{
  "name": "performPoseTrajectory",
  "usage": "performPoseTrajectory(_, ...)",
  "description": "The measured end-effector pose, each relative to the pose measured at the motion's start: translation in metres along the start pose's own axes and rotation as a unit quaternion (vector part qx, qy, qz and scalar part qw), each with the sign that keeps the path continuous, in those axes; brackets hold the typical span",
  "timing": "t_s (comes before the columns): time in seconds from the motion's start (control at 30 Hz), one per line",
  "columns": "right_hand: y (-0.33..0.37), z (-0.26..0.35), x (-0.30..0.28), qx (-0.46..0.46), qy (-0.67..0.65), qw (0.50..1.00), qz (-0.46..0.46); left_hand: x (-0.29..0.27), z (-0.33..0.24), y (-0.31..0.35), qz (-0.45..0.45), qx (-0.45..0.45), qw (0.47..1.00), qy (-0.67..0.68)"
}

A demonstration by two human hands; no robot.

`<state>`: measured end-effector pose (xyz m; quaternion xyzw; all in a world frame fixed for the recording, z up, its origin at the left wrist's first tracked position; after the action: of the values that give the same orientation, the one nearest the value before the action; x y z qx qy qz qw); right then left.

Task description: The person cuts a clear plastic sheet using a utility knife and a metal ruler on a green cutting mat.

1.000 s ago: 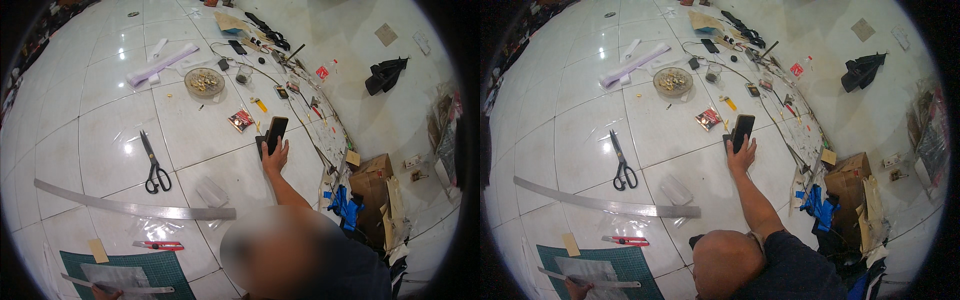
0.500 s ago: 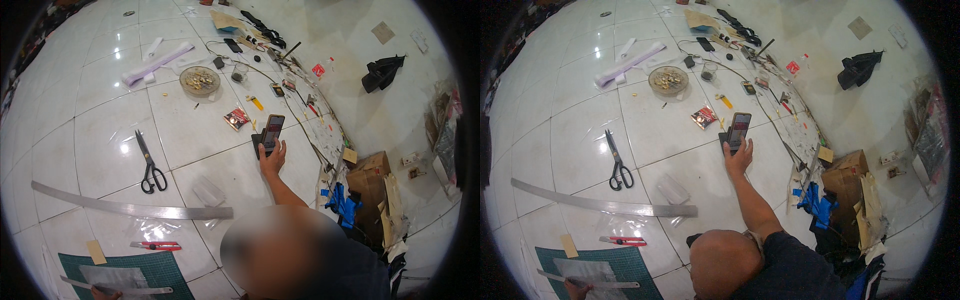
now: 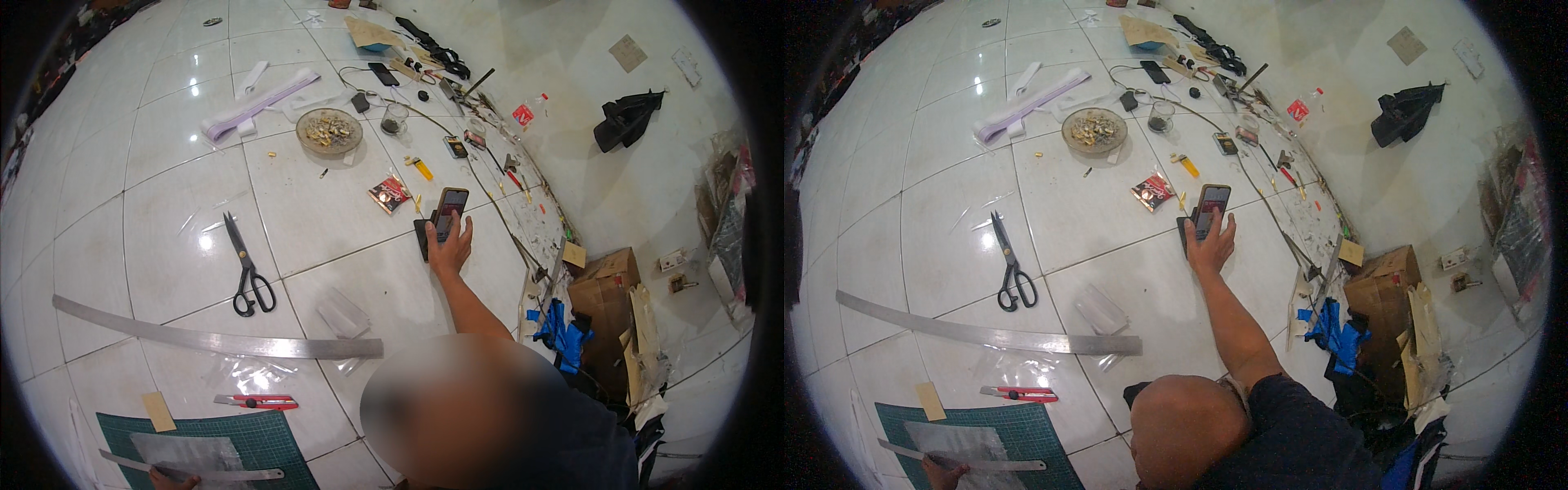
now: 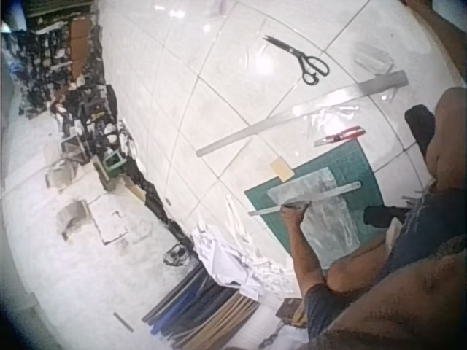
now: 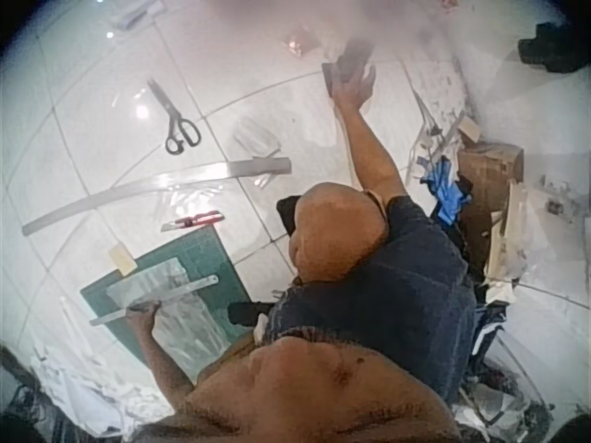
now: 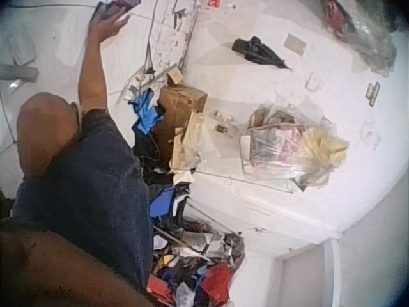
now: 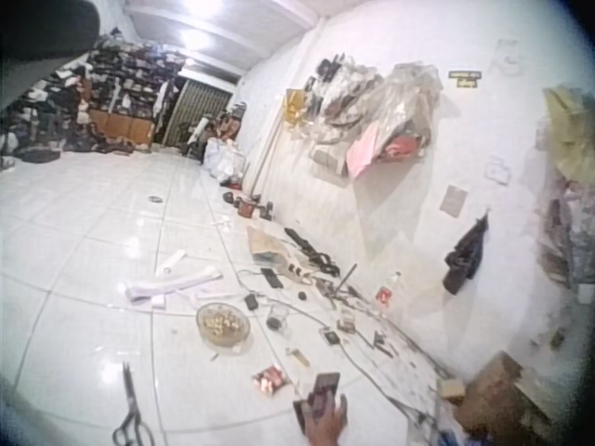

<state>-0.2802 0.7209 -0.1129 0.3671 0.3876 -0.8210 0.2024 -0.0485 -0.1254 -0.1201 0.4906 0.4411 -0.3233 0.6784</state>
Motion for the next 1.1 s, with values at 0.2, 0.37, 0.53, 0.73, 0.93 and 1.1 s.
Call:
performPoseTrajectory(0.2,0.002,-0.001,-0.002,0.013,-0.008,0.999,-0.028,0.019,0.017,-0.006,-0.049,0.065,0.997,0.006)
performPoseTrajectory(0.37,0.012,-0.015,-0.018,0.029,-0.012,0.999,-0.034,0.007,-0.007,0.005,-0.005,-0.018,1.000,-0.003)
performPoseTrajectory(0.53,0.045,0.014,-0.030,-0.085,-0.108,0.990,0.045,0.005,0.007,-0.002,0.110,-0.079,0.989,0.053)
performPoseTrajectory(0.73,0.075,0.157,-0.064,-0.255,-0.326,0.850,0.326,0.001,-0.011,0.012,0.033,-0.115,0.974,0.191)
performPoseTrajectory(0.93,0.119,0.331,-0.113,-0.560,-0.203,0.560,0.576,-0.028,-0.014,0.015,0.073,-0.142,0.985,0.066)
performPoseTrajectory(1.1,0.208,0.405,-0.087,-0.638,-0.064,0.450,0.621,-0.008,-0.013,0.022,0.076,-0.160,0.976,0.124)
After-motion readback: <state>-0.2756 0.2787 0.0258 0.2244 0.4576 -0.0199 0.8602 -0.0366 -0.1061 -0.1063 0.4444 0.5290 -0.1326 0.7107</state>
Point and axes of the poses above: each hand's wrist, its own y-axis away from the middle knuckle, its own x-axis out of the palm, z = x × y, the point moved 2 cm from there along -y, towards the middle knuckle, and after that the axes turned 5 degrees about -y, right-handed, at the moved point
